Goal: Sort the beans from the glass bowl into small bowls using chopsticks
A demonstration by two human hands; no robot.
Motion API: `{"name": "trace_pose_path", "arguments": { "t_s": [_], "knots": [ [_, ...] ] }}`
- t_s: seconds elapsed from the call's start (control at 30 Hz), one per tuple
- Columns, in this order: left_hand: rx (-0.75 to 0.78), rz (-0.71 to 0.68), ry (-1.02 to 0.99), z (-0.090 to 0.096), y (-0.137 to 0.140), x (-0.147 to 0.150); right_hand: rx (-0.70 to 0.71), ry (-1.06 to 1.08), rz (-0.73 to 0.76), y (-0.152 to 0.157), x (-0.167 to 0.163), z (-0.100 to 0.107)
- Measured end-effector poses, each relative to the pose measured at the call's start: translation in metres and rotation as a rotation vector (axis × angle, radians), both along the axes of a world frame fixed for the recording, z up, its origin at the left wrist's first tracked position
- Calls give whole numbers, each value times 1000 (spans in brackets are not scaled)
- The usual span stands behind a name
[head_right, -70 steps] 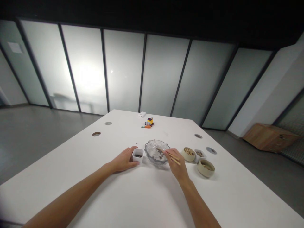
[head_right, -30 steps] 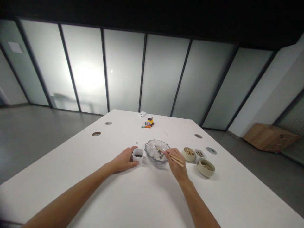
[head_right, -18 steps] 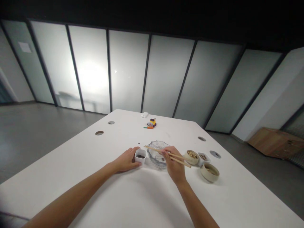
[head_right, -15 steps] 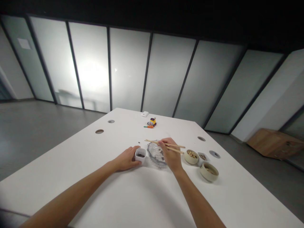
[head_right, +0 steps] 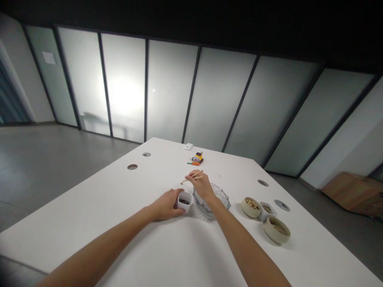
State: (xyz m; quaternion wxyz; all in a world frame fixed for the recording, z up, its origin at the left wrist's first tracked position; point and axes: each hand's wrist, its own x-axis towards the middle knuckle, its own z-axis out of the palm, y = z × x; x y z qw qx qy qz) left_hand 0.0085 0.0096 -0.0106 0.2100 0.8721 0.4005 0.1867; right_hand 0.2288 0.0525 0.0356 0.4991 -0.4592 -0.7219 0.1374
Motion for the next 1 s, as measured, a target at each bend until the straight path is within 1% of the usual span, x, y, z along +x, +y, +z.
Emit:
{"name": "trace_pose_path", "arguments": {
  "t_s": [0.47, 0.77, 1.0],
  "knots": [
    [-10, -1, 8, 3, -2, 0, -31, 13, 8, 5, 7, -8],
    [-13, 4, 28, 4, -3, -1, -30, 31, -17, -1, 16, -3],
    [-10, 8, 9, 2, -1, -1, -54, 17, -23, -8, 21, -7]
  ]
}}
